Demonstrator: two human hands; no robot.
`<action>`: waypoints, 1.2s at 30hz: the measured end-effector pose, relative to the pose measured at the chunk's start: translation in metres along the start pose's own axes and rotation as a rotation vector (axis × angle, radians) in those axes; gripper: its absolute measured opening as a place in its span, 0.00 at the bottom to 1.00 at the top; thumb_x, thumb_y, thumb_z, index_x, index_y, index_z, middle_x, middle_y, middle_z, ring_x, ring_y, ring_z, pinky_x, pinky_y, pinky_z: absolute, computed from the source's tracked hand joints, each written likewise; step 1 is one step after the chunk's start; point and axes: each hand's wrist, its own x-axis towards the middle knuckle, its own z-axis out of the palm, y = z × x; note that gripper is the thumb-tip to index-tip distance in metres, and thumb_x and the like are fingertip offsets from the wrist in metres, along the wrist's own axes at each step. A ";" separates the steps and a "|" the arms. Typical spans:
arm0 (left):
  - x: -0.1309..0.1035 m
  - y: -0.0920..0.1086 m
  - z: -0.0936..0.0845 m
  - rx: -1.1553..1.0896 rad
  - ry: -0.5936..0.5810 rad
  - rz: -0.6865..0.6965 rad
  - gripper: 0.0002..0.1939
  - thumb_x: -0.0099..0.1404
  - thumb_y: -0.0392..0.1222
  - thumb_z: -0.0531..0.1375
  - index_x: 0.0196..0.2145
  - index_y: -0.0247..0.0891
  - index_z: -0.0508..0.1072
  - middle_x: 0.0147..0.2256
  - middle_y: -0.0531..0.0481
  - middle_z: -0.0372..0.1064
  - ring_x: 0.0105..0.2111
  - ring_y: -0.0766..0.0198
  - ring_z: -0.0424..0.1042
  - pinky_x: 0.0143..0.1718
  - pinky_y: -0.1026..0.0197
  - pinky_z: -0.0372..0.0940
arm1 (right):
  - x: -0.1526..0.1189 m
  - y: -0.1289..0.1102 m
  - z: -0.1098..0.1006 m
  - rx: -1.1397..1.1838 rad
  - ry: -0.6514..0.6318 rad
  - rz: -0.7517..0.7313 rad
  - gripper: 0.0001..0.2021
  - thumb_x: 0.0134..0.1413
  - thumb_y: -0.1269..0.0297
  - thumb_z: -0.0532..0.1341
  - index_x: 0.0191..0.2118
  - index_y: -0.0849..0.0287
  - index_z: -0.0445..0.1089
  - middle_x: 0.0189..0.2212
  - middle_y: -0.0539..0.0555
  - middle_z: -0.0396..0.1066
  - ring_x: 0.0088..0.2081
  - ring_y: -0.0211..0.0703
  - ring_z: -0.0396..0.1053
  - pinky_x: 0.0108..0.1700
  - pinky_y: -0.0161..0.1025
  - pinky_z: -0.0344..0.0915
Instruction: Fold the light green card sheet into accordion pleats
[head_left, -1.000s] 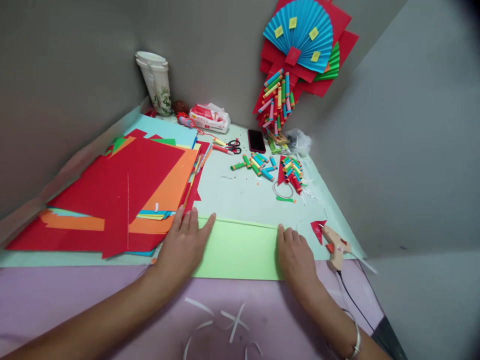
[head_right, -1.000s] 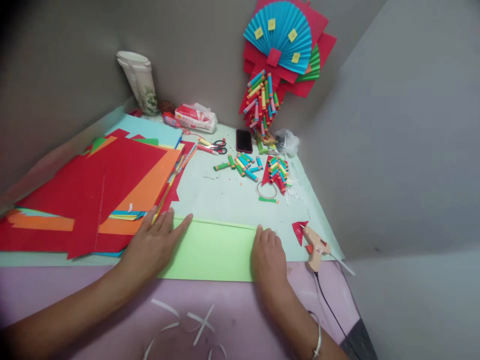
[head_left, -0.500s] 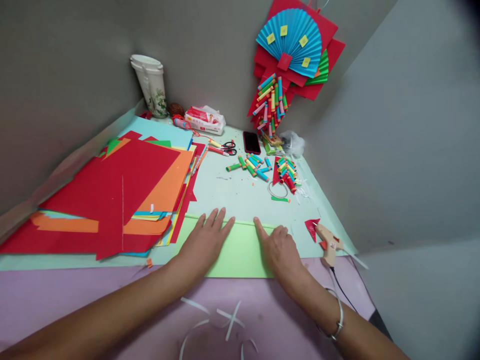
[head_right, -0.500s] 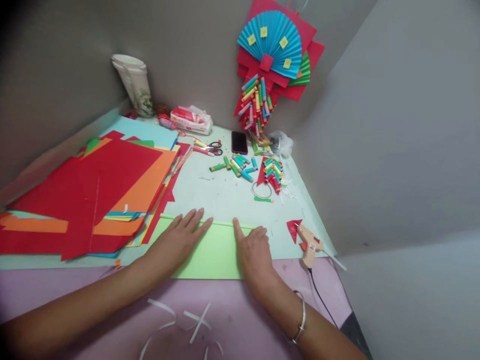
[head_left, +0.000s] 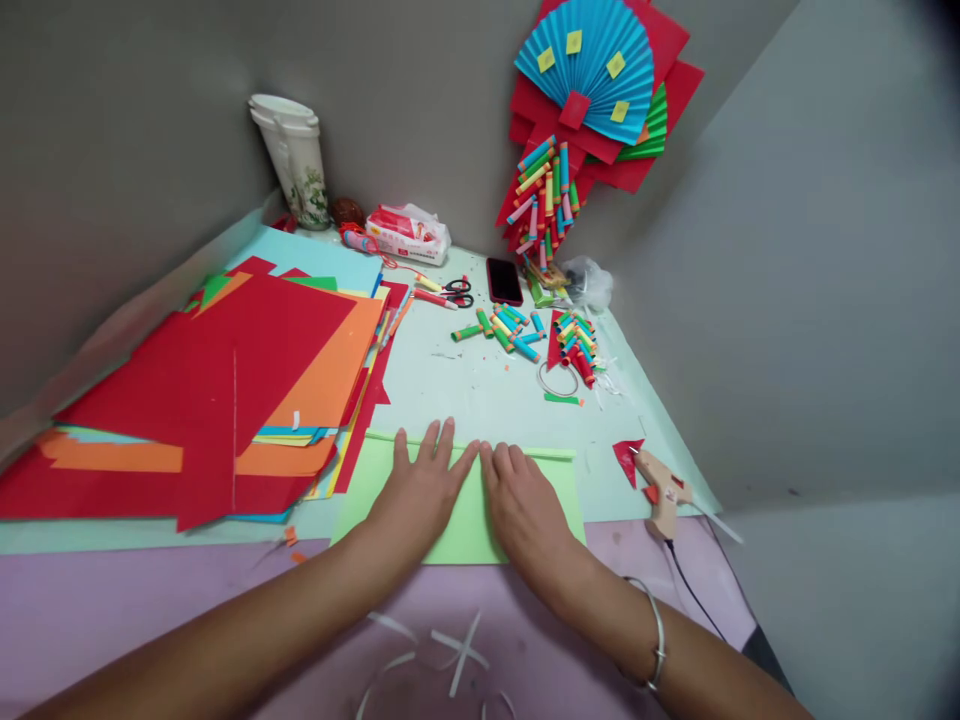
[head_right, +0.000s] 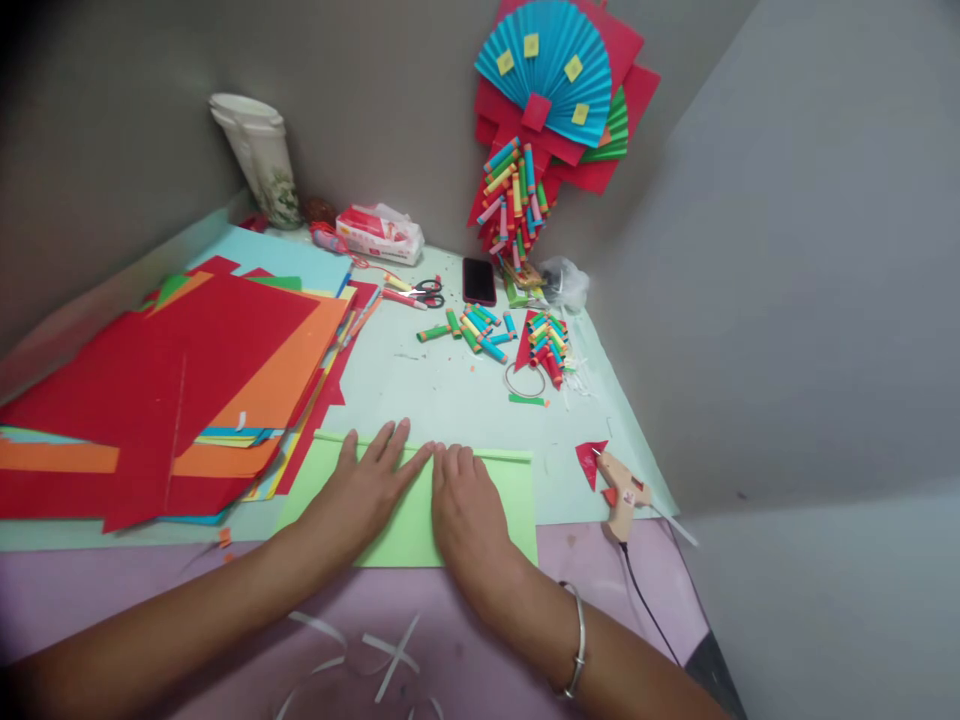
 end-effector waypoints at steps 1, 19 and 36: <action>0.000 -0.001 0.001 -0.003 0.008 0.009 0.34 0.68 0.27 0.48 0.70 0.43 0.54 0.70 0.31 0.45 0.69 0.41 0.51 0.62 0.27 0.55 | 0.000 -0.001 0.004 -0.003 0.011 -0.014 0.28 0.56 0.82 0.53 0.63 0.75 0.60 0.44 0.66 0.70 0.43 0.52 0.67 0.46 0.47 0.70; -0.028 -0.037 0.038 0.138 0.391 0.028 0.29 0.66 0.24 0.43 0.59 0.24 0.71 0.61 0.32 0.65 0.61 0.49 0.67 0.63 0.46 0.61 | -0.031 0.029 0.048 -0.016 0.301 0.166 0.25 0.54 0.90 0.49 0.56 0.76 0.66 0.44 0.66 0.73 0.44 0.51 0.72 0.47 0.45 0.73; -0.042 -0.041 0.036 0.007 0.320 -0.101 0.33 0.64 0.23 0.43 0.64 0.32 0.65 0.65 0.32 0.58 0.65 0.50 0.61 0.67 0.40 0.53 | -0.054 0.052 0.063 -0.073 0.287 0.275 0.22 0.56 0.87 0.50 0.55 0.73 0.66 0.44 0.66 0.75 0.43 0.51 0.73 0.43 0.45 0.73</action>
